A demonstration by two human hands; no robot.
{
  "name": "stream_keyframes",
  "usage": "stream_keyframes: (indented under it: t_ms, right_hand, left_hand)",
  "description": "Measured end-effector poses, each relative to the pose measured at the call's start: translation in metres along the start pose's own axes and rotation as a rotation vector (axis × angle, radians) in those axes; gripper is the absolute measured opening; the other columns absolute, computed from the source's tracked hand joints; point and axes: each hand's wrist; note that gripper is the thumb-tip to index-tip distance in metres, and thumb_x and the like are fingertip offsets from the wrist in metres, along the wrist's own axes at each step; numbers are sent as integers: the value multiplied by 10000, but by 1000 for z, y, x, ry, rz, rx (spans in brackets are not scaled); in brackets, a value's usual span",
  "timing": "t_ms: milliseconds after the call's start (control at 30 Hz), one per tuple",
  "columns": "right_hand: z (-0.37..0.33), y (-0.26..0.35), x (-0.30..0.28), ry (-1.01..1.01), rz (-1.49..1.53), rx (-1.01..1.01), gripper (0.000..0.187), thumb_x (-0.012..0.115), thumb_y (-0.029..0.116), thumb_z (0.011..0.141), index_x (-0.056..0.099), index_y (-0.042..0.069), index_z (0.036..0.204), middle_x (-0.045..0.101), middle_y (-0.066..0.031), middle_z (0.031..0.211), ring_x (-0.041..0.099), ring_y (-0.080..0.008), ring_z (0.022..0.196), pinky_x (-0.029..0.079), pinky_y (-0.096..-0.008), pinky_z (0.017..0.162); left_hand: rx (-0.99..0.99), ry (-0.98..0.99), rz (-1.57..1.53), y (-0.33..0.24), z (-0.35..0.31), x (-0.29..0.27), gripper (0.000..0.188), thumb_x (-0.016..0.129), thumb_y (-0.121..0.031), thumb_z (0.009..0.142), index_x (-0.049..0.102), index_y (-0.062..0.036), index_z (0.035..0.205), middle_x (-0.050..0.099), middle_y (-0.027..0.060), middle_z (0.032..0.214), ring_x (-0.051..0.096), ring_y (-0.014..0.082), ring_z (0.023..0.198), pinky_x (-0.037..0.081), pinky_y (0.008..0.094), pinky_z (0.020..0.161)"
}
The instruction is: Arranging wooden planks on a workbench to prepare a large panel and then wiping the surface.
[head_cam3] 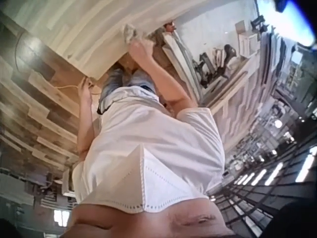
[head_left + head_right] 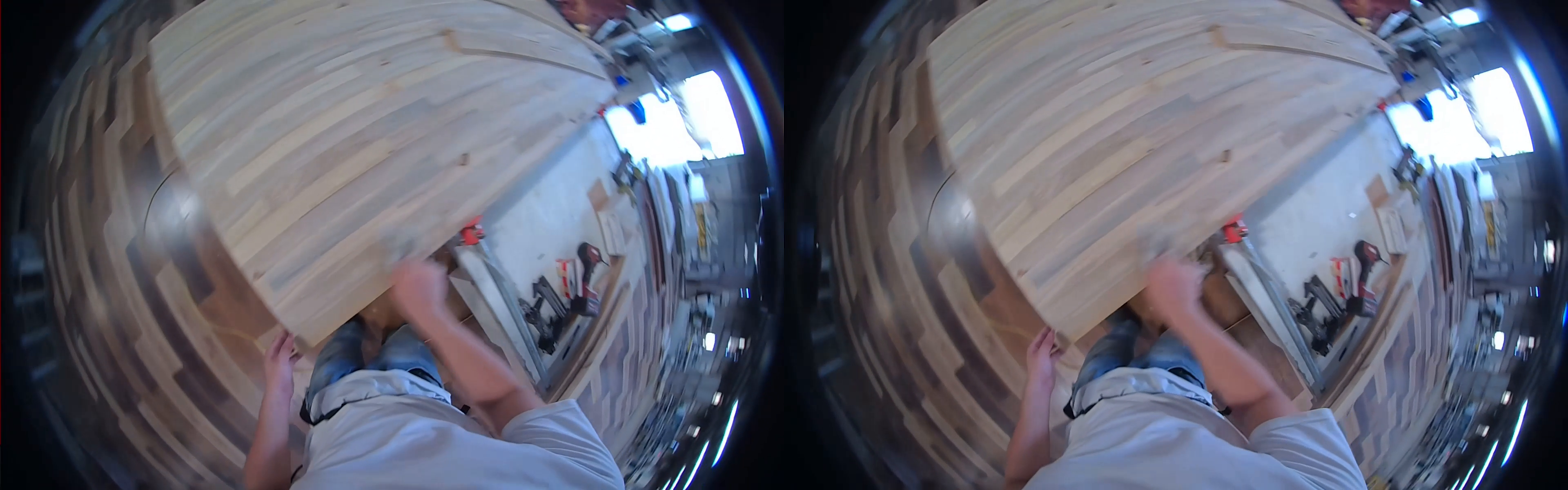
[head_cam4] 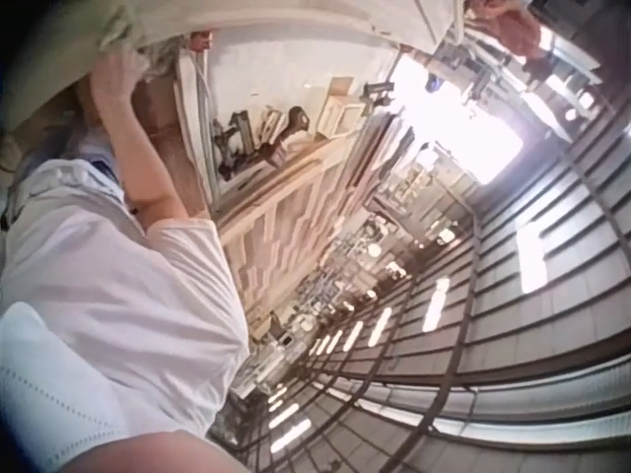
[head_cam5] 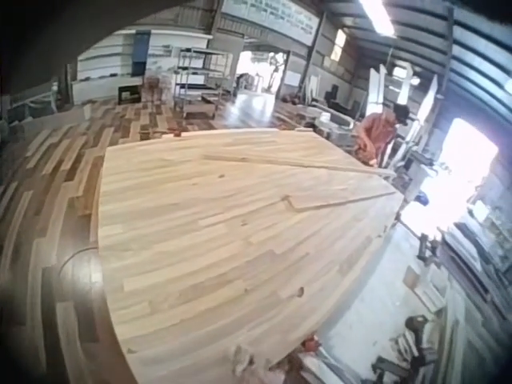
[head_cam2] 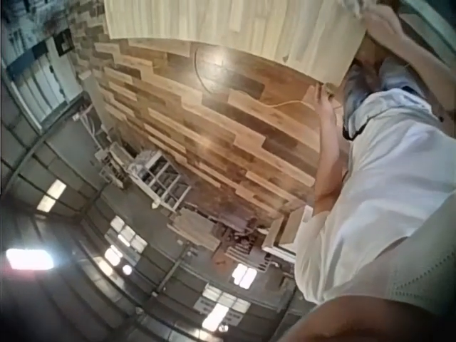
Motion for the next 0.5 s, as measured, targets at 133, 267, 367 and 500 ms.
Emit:
stream_keyframes:
  t_ms: [133, 267, 367, 500]
  right_hand:
    - [-40, 71, 15, -36, 453, -363, 154, 578, 157, 703, 633, 60, 809, 623, -105, 742, 637, -289, 691, 491, -430, 578]
    - [-3, 3, 9, -49, 556, -204, 93, 573, 139, 697, 622, 92, 760, 618, -87, 717, 633, -263, 716, 501, -406, 578]
    - [26, -80, -24, -208, 615, 13, 97, 597, 151, 709, 610, 56, 708, 598, -115, 699, 614, -296, 698, 487, -411, 592]
    - [43, -206, -29, -756, 904, 337, 129, 582, 151, 744, 598, 25, 726, 558, -165, 687, 549, -351, 666, 447, -416, 601]
  left_hand:
    - [43, -52, -53, -2, -1, 6, 324, 563, -195, 884, 553, -68, 1182, 582, 28, 936, 562, 157, 817, 481, 309, 667]
    - [14, -8, -83, -8, 3, 13, 257, 548, -172, 887, 543, -94, 1131, 588, 42, 945, 562, 176, 815, 471, 330, 670]
    - [11, -21, -54, -11, 1, 14, 295, 536, -164, 886, 521, -110, 1175, 568, 43, 1031, 543, 173, 883, 452, 329, 702]
    - [-2, -40, -64, -15, -11, 22, 389, 554, -267, 875, 470, -146, 1234, 548, 11, 1071, 497, 147, 964, 383, 313, 775]
Point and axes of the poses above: each hand's wrist, its own z-axis towards the middle knuckle, its own x-axis out of the palm, y = z × x
